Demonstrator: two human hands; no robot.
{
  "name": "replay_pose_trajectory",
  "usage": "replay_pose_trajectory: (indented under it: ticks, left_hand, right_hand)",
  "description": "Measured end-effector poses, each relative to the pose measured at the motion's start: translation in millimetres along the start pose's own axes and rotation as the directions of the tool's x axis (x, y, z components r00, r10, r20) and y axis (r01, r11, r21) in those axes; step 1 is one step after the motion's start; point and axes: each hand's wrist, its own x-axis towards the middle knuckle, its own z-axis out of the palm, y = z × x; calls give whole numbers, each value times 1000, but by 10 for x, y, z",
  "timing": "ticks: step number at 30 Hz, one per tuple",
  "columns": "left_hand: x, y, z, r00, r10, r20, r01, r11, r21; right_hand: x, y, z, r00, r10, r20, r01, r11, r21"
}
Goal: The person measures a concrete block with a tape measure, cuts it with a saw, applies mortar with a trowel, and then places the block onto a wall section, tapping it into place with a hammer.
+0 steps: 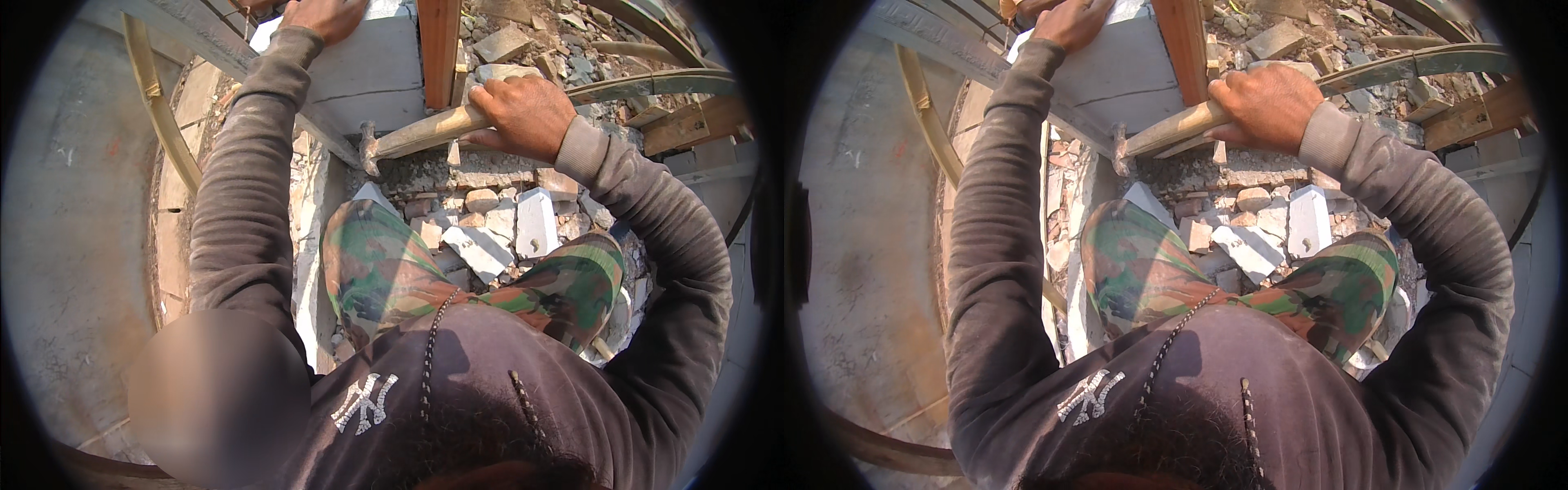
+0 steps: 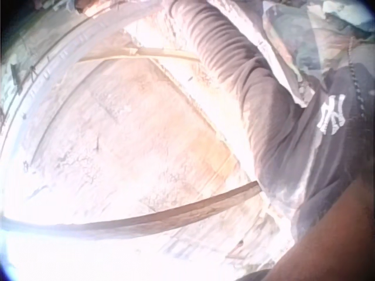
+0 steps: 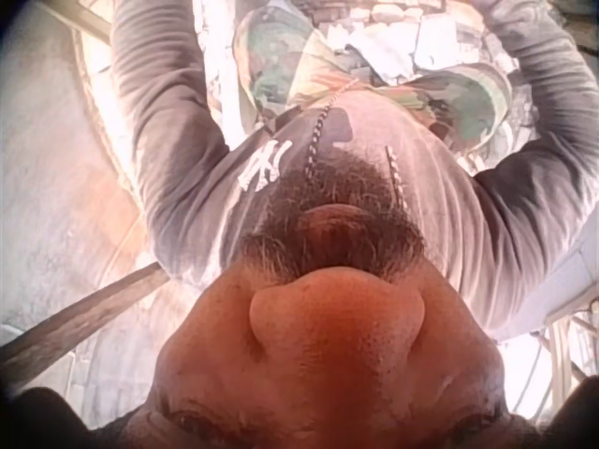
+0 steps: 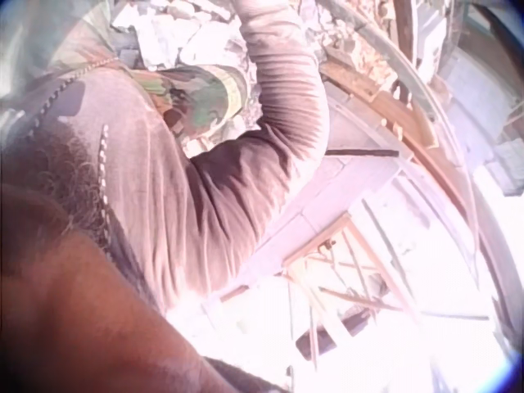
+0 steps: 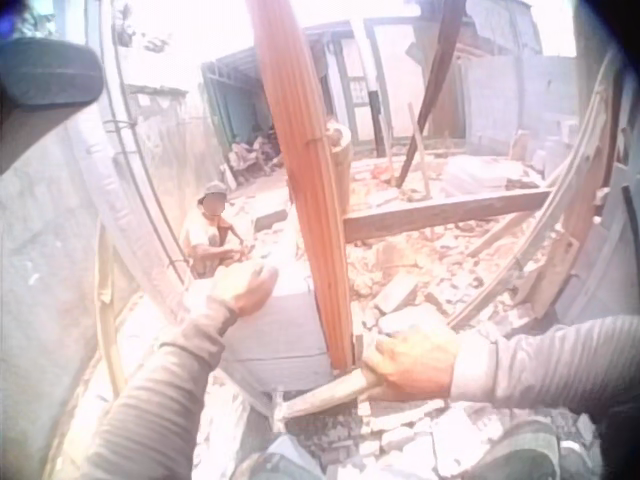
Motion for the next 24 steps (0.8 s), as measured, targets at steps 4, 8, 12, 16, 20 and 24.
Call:
replay_pose_trajectory:
  ticks: [4,8,12,16,20,24]
  left_hand:
    - [-93,65,-52,995,-88,-43,82,988,-128]
    - [-115,123,-86,984,-149,-101,131,978,-162]
    - [-128,160,-185,991,-137,-7,133,972,-192]
    - [-212,189,-256,992,-124,-15,117,966,-230]
    - [-194,206,-274,991,-128,-39,119,978,-171]
    - [-155,172,-278,985,-148,84,157,981,-115]
  right_hand:
    - [220,259,-82,984,19,175,-2,995,-100]
    - [314,432,13,979,86,184,-33,961,-275]
    - [286,507,71,986,8,169,24,982,-187]
    - [285,476,37,986,84,147,-45,968,-245]
    - [302,418,-1,983,132,126,-108,978,-181]
    - [237,324,1,987,141,76,-127,978,-166]
